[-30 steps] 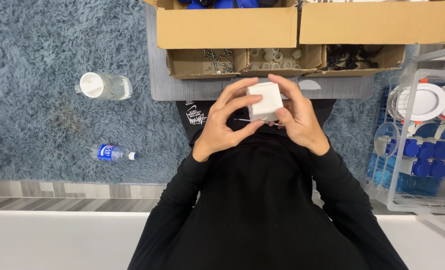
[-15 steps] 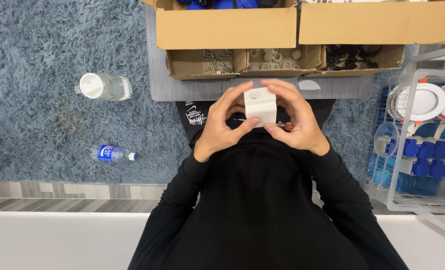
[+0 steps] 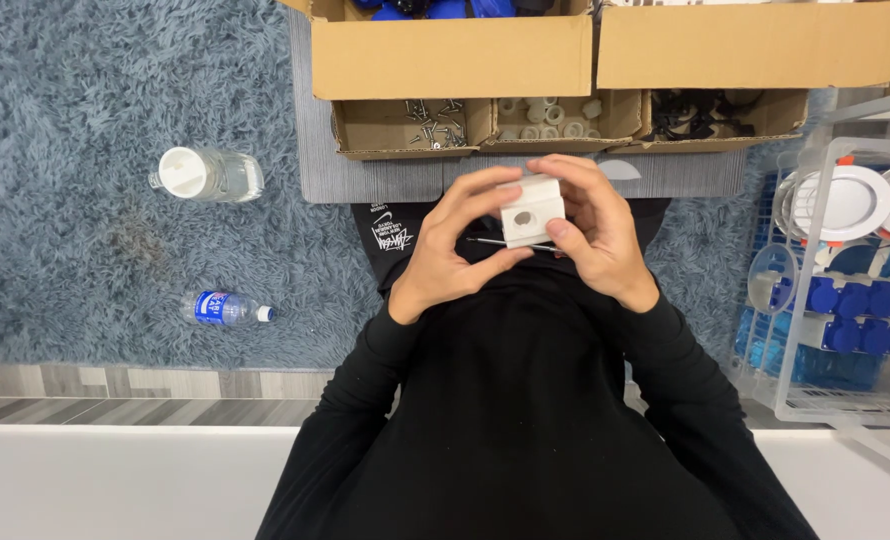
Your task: Assembling an electrical component using a screwdriver while sitting on the floor
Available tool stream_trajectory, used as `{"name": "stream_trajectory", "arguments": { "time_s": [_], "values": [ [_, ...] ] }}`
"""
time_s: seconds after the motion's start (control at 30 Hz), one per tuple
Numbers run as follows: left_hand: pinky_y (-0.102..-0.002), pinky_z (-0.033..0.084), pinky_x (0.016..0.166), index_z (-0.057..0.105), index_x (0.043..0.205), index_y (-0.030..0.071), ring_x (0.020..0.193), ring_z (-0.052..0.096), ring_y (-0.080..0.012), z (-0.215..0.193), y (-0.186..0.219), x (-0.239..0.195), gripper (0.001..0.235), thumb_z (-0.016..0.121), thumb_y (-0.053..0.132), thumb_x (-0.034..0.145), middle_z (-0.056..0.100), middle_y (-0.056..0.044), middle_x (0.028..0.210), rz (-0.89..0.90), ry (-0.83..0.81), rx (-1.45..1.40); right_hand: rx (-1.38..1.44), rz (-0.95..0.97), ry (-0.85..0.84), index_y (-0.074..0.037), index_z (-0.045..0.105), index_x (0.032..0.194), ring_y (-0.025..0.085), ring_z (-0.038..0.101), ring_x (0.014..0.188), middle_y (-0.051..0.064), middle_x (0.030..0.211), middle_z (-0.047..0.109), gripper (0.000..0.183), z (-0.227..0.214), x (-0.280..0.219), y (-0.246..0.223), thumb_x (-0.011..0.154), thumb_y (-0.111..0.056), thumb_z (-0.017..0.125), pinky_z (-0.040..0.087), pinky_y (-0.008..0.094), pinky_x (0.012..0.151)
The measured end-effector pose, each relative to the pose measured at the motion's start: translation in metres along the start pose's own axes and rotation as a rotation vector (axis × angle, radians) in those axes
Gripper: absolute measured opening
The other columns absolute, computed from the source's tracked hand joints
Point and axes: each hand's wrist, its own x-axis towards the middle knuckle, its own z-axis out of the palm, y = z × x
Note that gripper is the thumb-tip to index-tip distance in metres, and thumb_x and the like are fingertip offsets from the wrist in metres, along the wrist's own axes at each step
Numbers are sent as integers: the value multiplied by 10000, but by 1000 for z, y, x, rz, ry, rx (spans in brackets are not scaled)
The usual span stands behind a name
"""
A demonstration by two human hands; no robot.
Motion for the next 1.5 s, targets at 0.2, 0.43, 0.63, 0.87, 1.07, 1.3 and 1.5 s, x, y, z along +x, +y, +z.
{"name": "stream_trajectory", "arguments": {
  "time_s": [0.2,0.43,0.63,0.87,1.07,1.3,1.5],
  "values": [
    [-367,659,951,568,1586,66,1117,729,-231,1,-22,-12,752,913,342,977,559,-165,1567,-104,-7,-97,-30,-61,-4,96,574,1481,355,695,1251,279,1524,515,564,0,2,-6,1059,-253,711,621,458,1016],
    [-369,660,950,620,1531,19,1152,723,-260,0,-14,-9,748,963,267,914,625,-177,1468,-66,5,-70,-30,-79,-26,40,552,1529,360,634,1368,276,1628,441,623,2,3,-7,1056,-326,727,591,445,1080],
    [-391,637,997,637,1516,57,1252,709,-295,-1,-6,-2,730,978,186,884,647,-187,1492,37,-7,55,-9,37,-1,82,463,1598,374,713,1211,283,1506,546,758,-5,-7,9,1099,-469,615,643,461,927],
    [-388,631,1025,515,1635,102,1278,687,-268,1,-15,-9,906,996,299,894,555,-141,1610,-82,-27,-20,-15,-36,7,97,534,1499,370,733,1171,298,1494,560,548,-1,1,-3,1055,-171,712,653,439,916],
    [-396,648,985,413,1700,60,1168,725,-218,2,-25,-18,830,814,386,1050,564,-163,1536,-208,-45,-154,-125,-156,-36,48,642,1420,385,706,1243,323,1583,485,454,-2,3,-10,1018,-112,782,637,466,986],
    [-412,651,1002,459,1643,23,1304,687,-322,2,-23,-15,761,803,331,1038,563,-198,1527,-188,-26,-151,-55,-222,-55,22,715,1330,496,592,1428,359,1602,456,372,3,6,-15,977,-48,813,522,568,1161],
    [-389,614,1079,588,1535,43,1359,642,-295,-1,-10,-7,711,916,277,950,562,-156,1531,-93,-12,-49,-90,-127,-28,-3,534,1549,430,571,1444,290,1624,463,638,1,7,-14,1083,-417,671,508,530,1157]
  ]
}}
